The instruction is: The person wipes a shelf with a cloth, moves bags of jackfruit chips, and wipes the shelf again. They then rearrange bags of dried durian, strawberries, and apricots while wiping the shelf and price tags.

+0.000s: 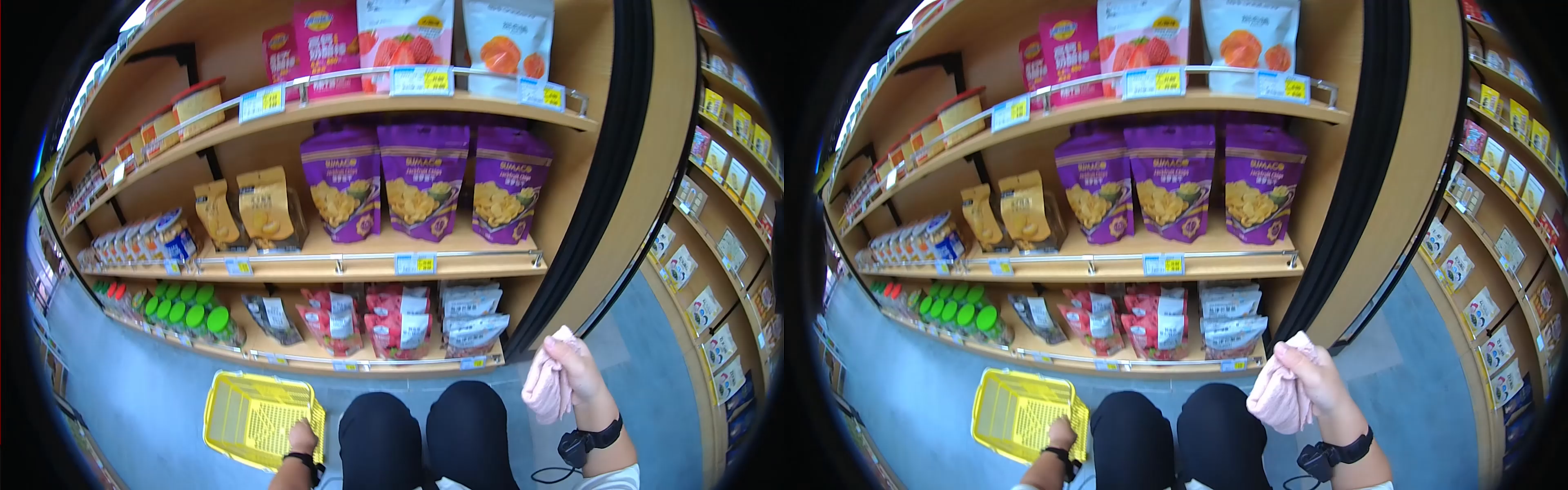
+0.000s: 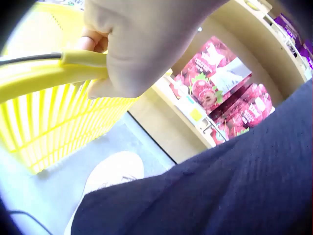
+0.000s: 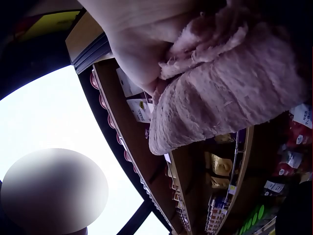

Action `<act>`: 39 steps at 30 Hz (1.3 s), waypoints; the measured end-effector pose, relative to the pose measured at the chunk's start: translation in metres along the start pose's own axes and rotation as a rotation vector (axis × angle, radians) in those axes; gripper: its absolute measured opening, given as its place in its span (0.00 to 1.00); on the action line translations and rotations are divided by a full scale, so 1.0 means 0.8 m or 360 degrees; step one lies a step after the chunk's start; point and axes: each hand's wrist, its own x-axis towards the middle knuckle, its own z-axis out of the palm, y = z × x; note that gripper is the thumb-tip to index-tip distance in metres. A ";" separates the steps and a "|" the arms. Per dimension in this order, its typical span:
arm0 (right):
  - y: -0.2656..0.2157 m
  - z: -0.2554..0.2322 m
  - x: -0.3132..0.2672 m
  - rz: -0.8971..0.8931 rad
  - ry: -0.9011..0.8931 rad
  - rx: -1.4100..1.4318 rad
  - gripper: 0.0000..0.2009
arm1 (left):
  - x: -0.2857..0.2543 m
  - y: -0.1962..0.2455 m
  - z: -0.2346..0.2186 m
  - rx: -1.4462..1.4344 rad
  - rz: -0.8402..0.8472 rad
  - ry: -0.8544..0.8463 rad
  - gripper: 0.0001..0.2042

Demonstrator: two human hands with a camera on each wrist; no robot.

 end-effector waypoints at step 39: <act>0.070 -0.054 0.028 0.0336 0.0303 0.1144 0.19 | -0.234 -0.214 0.035 0.0138 -0.0405 -0.0320 0.08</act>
